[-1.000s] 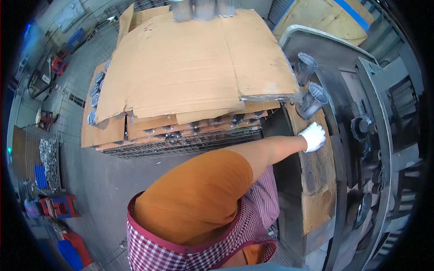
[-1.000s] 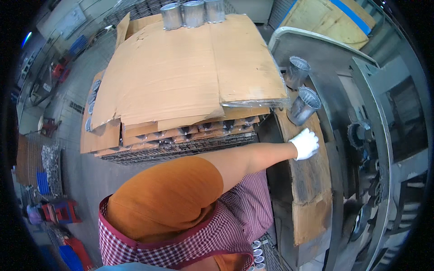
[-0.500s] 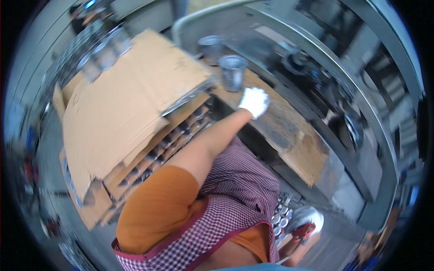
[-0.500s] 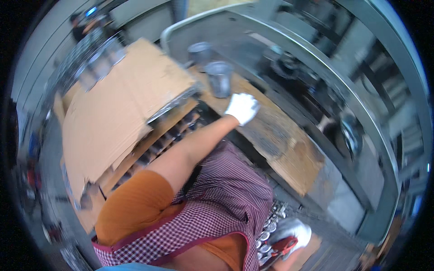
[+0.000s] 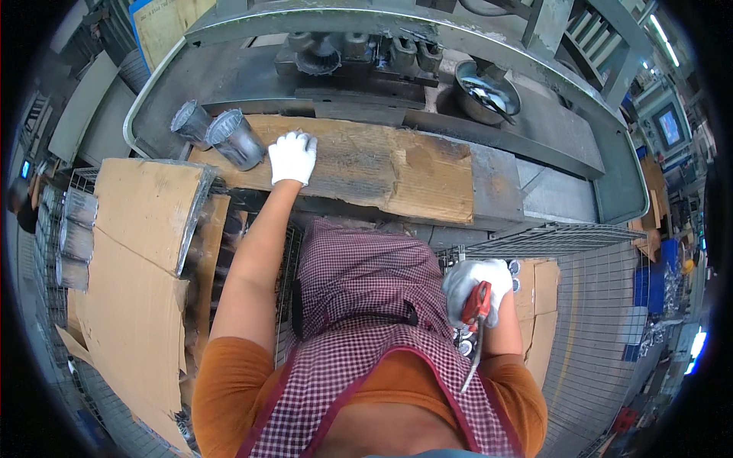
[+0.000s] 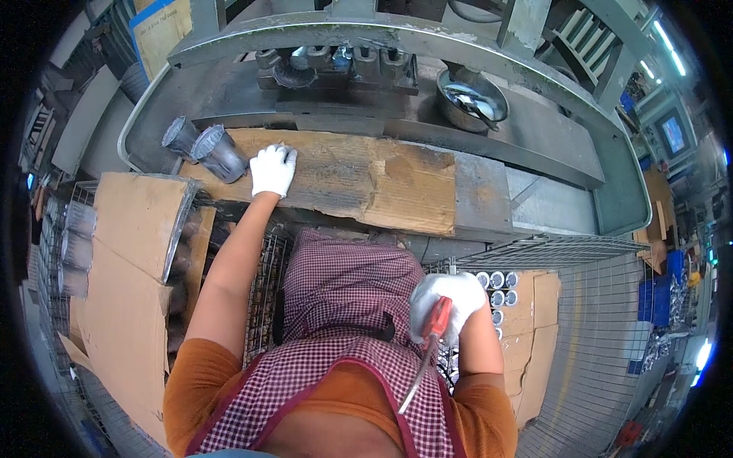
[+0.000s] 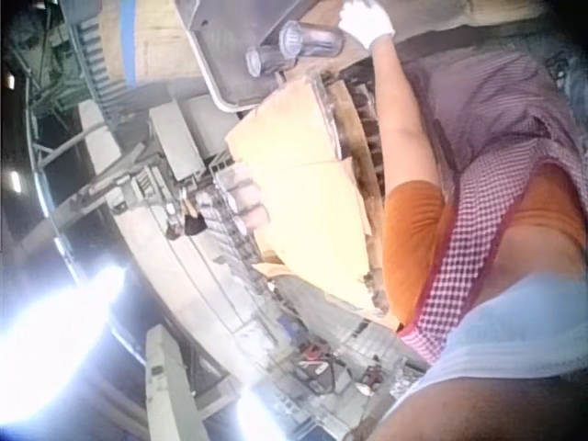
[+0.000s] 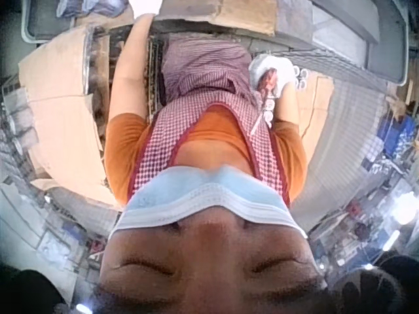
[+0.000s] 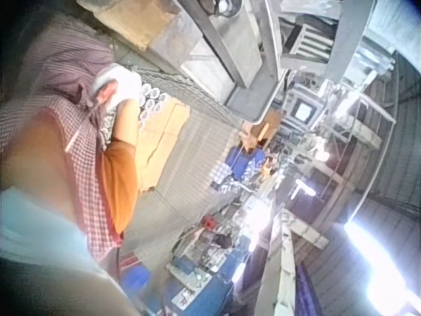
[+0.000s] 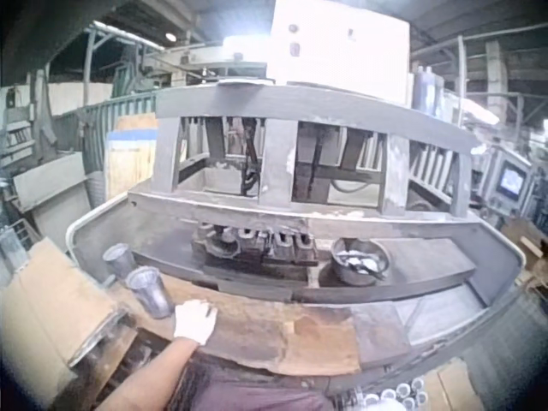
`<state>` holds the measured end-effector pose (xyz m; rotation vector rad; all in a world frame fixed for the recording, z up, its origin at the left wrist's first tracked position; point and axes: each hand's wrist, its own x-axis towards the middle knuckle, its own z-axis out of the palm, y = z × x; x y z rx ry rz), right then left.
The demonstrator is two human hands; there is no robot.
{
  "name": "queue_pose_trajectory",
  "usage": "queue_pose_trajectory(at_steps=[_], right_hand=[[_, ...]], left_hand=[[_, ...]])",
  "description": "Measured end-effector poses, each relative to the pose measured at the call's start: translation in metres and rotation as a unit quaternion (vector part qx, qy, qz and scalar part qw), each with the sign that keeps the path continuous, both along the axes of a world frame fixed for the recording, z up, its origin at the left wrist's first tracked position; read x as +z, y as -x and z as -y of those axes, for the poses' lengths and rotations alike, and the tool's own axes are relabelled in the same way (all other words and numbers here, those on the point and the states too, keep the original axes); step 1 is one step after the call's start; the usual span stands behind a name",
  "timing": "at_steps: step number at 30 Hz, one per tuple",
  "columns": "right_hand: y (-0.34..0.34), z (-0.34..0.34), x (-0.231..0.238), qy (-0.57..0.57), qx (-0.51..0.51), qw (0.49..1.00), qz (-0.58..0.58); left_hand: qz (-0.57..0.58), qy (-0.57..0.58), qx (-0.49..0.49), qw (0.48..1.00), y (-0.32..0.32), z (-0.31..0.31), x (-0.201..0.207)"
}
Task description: The person is coating the inside of metal cylinders with a brush and tool and then stacking them.
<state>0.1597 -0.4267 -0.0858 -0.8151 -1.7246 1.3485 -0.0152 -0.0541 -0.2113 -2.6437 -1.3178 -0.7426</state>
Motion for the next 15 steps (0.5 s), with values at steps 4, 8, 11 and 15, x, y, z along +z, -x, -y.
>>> queue_pose_trajectory(at_steps=[4, 8, 11, 15], right_hand=[[-0.002, 0.002, 0.002, 0.032, -0.076, 0.996, -0.022], [-0.028, -0.012, -0.016, 0.065, 0.09, 0.989, -0.102], [-0.041, -0.01, -0.028, 0.1, 0.139, 0.985, -0.037], [-0.045, 0.0, -0.035, 0.096, 0.164, 0.982, -0.001]], left_hand=[[0.014, -0.011, -0.01, 1.0, -0.001, 0.0, 0.001], [0.01, -0.005, 0.003, 1.0, 0.0, 0.001, 0.002], [0.008, -0.003, -0.001, 1.0, -0.001, 0.001, 0.002], [-0.003, -0.002, 0.006, 1.0, -0.001, 0.001, 0.002]])
